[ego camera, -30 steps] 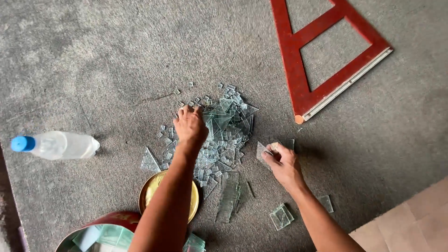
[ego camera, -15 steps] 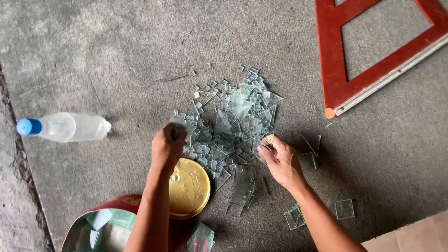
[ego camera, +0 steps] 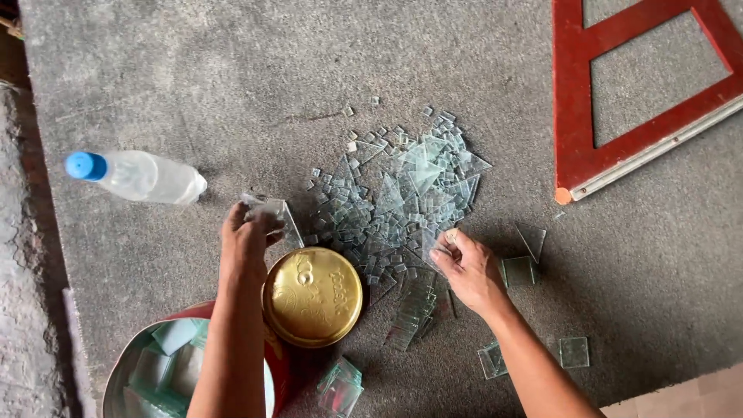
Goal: The person sits on the floor and picks up small glass pieces from a pile, sorting them by size and shape. Larger pieces are placed into a metal tray, while smaller shards remain on the floor. The person handles the glass by hand without using tools.
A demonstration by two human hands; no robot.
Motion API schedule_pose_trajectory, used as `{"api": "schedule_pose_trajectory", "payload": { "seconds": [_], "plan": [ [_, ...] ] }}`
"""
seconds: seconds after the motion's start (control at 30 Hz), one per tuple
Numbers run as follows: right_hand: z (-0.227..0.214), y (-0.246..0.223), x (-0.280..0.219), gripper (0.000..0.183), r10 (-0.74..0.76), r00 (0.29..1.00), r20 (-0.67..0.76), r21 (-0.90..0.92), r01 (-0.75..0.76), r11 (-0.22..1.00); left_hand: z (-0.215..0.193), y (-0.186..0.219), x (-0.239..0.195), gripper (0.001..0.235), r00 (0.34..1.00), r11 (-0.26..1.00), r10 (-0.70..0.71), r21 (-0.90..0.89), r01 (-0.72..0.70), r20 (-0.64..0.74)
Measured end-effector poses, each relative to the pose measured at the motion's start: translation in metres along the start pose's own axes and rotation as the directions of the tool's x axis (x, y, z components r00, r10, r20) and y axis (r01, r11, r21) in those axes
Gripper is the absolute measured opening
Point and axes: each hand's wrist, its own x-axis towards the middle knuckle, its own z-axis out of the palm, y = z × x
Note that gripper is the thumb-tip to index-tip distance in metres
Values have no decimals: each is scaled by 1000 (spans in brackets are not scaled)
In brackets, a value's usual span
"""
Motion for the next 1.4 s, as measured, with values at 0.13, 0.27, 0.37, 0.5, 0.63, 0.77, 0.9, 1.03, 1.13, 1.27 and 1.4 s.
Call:
{"api": "schedule_pose_trajectory", "payload": {
  "seconds": [0.13, 0.27, 0.37, 0.5, 0.63, 0.77, 0.9, 1.03, 1.13, 1.27, 1.4],
  "plan": [
    [6, 0, 0, 19, 24, 1000, 15, 14, -24, 1000, 1, 46, -29, 28, 968, 889, -208, -385, 248, 143],
    [3, -26, -10, 28, 144, 988, 51, -29, -143, 989, -15, 54, -61, 32, 940, 809, -252, -483, 336, 232],
    [17, 9, 5, 25, 83, 995, 59, -47, -80, 996, -51, 62, -101, 30, 955, 824, -205, -488, 286, 213],
    [25, -8, 13, 15, -167, 977, 131, -36, 173, 984, -119, 80, -165, 23, 968, 852, -250, -470, 232, 25],
    [46, -14, 20, 35, -175, 978, 111, -248, 198, 948, -221, 59, -235, 48, 982, 861, -160, -500, 92, -95],
    [47, -31, 16, 37, -193, 980, 48, -435, 194, 879, -290, -4, -281, 48, 941, 906, -177, -421, 40, -290],
    [51, -107, -45, 53, -165, 986, -25, -612, 115, 782, -294, -56, -321, 16, 892, 931, -213, -360, 62, -398],
    [88, -195, -153, 32, -312, 912, 267, -278, 383, 881, -248, -77, -349, 16, 931, 938, -247, -306, 161, -268],
    [141, -228, -210, 34, -243, 777, 581, -55, 335, 940, -216, -89, -355, 19, 949, 861, -305, -448, 241, -76],
    [196, -244, -240, 21, -52, 674, 737, -135, 222, 966, -221, -62, -350, 18, 961, 875, -277, -416, 247, -12],
    [233, -239, -237, 11, -16, 695, 719, 127, -108, 986, -254, -53, -331, 12, 973, 898, -223, -400, 184, -52]
  ]
}}
